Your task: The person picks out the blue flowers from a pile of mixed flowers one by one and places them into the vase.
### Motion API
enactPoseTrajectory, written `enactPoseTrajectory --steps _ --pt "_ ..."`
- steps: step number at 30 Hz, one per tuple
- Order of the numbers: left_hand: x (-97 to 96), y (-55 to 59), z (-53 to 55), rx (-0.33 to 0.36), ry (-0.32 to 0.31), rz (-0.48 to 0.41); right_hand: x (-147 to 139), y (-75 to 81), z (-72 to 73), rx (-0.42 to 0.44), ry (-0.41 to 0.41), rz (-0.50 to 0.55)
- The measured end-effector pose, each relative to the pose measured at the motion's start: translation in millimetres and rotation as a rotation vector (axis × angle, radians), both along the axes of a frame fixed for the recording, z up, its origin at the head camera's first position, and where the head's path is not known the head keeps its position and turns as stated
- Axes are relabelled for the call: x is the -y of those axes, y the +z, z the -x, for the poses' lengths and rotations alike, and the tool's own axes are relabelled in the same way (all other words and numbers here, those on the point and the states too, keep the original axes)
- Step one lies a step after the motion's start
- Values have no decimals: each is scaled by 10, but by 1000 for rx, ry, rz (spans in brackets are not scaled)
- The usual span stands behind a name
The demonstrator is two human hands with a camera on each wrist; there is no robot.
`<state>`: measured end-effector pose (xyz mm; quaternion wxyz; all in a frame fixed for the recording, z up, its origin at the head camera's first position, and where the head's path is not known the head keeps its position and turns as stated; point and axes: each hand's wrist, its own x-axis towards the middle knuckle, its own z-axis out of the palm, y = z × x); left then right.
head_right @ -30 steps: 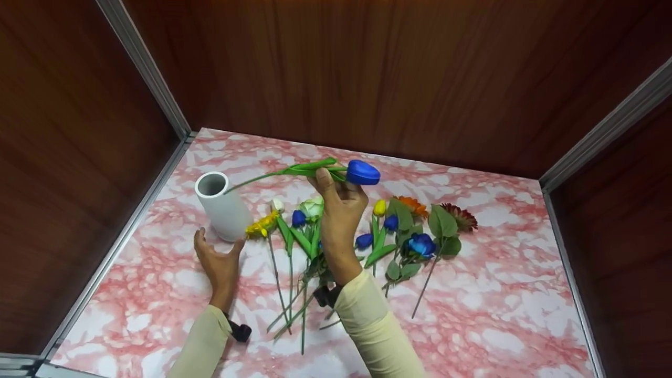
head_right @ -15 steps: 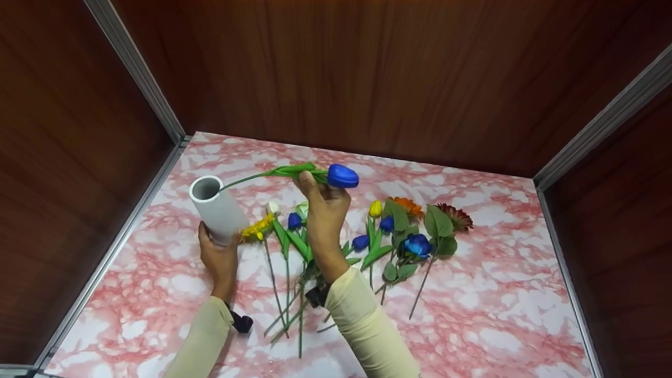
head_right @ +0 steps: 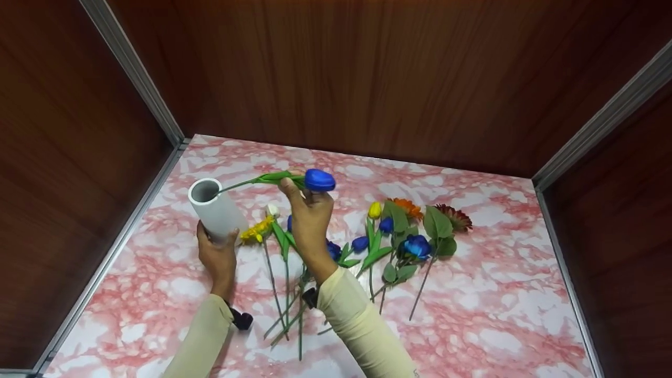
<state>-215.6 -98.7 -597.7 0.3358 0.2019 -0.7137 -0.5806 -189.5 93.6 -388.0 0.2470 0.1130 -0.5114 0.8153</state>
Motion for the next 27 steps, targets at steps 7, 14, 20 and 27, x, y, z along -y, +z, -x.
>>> enactPoseTrajectory --steps 7,14,20,27 --pt "-15 29 12 27 -12 20 129 -49 48 30 -57 -154" --pt "-6 -11 -30 18 3 32 287 -122 110 2 12 -238" --pt "-4 -18 -39 45 5 24 363 -182 155 -6 47 -339" --pt "-6 1 -26 48 -7 34 431 31 83 31 35 -428"
